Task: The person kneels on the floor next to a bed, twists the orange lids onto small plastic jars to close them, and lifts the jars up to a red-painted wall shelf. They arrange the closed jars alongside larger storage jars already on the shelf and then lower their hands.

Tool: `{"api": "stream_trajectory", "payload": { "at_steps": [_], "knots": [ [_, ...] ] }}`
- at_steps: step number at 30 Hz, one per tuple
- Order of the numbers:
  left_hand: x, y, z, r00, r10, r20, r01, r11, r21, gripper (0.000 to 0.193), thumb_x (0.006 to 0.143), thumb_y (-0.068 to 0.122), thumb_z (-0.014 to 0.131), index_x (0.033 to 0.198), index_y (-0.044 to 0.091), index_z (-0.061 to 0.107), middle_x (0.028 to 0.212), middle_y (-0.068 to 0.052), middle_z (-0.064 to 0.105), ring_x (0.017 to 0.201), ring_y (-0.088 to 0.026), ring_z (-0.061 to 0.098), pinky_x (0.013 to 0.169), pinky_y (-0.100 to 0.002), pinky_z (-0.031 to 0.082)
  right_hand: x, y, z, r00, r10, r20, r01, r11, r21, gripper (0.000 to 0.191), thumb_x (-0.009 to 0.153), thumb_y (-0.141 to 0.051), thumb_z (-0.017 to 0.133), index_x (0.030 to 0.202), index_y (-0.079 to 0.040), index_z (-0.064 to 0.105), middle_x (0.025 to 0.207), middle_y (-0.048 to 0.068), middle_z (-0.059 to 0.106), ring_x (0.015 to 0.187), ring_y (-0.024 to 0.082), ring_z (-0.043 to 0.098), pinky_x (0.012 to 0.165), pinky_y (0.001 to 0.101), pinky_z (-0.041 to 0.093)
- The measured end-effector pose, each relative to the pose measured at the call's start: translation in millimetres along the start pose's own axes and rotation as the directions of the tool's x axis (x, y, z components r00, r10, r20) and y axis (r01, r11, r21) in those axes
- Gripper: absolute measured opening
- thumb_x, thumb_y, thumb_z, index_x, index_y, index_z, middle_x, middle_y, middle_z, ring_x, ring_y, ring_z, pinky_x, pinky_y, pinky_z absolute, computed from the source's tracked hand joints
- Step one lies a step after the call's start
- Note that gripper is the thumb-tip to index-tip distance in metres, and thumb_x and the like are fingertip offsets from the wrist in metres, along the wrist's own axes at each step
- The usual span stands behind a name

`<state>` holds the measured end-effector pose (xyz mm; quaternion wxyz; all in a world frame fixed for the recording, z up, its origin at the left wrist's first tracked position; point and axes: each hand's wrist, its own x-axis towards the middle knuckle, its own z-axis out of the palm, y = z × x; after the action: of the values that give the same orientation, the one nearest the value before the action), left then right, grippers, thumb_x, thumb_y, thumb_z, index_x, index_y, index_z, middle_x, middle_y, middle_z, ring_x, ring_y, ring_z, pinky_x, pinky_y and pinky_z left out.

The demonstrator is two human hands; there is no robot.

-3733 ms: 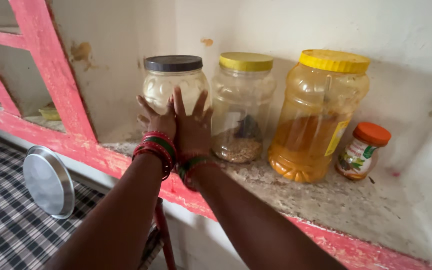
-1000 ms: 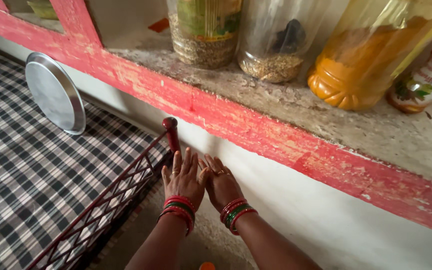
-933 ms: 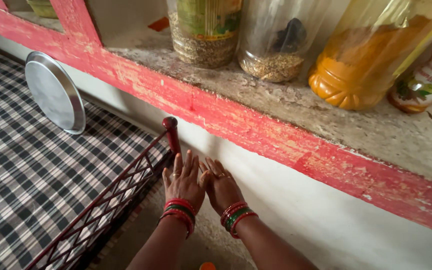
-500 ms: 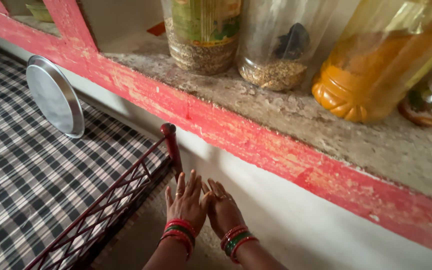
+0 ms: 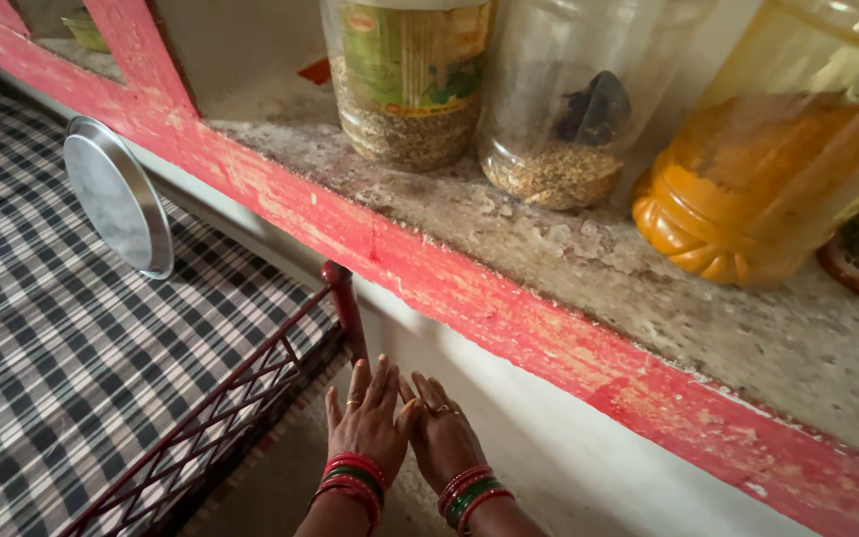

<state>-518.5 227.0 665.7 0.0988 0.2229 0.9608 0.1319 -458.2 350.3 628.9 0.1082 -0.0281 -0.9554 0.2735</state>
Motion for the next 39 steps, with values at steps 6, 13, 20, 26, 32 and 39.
{"api": "stream_trajectory", "payload": {
  "at_steps": [6,13,20,26,32,39],
  "knots": [
    [0.2,-15.6,15.5,1.0,-0.011,0.001,0.011,1.0,0.013,0.069,0.099,0.061,0.034,0.158,0.025,0.028,0.169,0.009,0.01,0.156,-0.018,0.002,0.123,-0.057,0.001,-4.2,5.8,18.2,1.0,-0.005,0.013,0.005,1.0,0.016,0.051,0.108,-0.035,0.034,0.151,-0.011,0.047,0.157,0.019,0.043,0.142,0.04,0.042,0.113,0.0477,0.036],
    [-11.6,-37.0,59.9,0.998,-0.041,0.043,0.039,0.998,0.047,0.069,0.097,0.064,0.035,0.158,0.032,0.031,0.17,0.011,0.009,0.156,-0.018,0.003,0.122,-0.061,0.003,-28.4,31.3,69.0,0.999,-0.04,0.034,0.041,0.999,-0.016,0.048,0.106,-0.03,0.043,0.151,-0.013,0.049,0.156,0.017,0.045,0.141,0.041,0.042,0.114,0.0478,0.036],
    [-29.3,-53.9,88.9,0.983,-0.073,0.17,0.065,0.996,0.053,0.067,0.097,0.064,0.033,0.158,0.038,0.024,0.169,0.013,0.004,0.156,-0.019,0.0,0.121,-0.064,0.002,-62.3,40.2,107.5,0.999,-0.011,0.048,0.013,0.999,-0.052,0.052,0.101,-0.025,0.05,0.153,-0.018,0.046,0.157,0.016,0.042,0.142,0.041,0.041,0.112,0.0487,0.036],
    [-57.5,-75.1,124.4,0.996,-0.013,0.084,0.01,0.999,0.045,0.064,0.099,0.06,0.032,0.159,0.036,0.026,0.17,0.01,0.007,0.156,-0.022,0.003,0.12,-0.065,0.005,-101.2,31.8,127.8,0.998,0.037,0.051,-0.036,0.999,-0.001,0.056,0.099,-0.018,0.052,0.154,-0.021,0.044,0.162,0.014,0.041,0.144,0.04,0.041,0.114,0.0491,0.038],
    [-90.8,-89.4,180.1,0.985,-0.068,0.158,0.072,0.997,-0.021,0.066,0.099,0.064,0.03,0.159,0.036,0.026,0.17,0.009,0.008,0.157,-0.021,0.004,0.121,-0.064,0.005,-139.7,29.5,160.7,0.986,0.088,0.139,-0.085,0.996,-0.027,0.055,0.1,-0.022,0.056,0.154,-0.018,0.043,0.159,0.017,0.039,0.142,0.043,0.037,0.113,0.0514,0.036],
    [-120.9,-114.8,269.0,0.926,-0.16,0.341,0.205,0.973,-0.101,0.066,0.099,0.064,0.032,0.159,0.036,0.025,0.171,0.005,0.009,0.157,-0.024,0.006,0.121,-0.062,0.013,-197.7,48.6,232.8,0.946,0.234,0.226,-0.25,0.967,0.045,0.054,0.099,-0.021,0.054,0.153,-0.021,0.048,0.156,0.017,0.042,0.143,0.044,0.038,0.111,0.0509,0.039]
  ]
}}
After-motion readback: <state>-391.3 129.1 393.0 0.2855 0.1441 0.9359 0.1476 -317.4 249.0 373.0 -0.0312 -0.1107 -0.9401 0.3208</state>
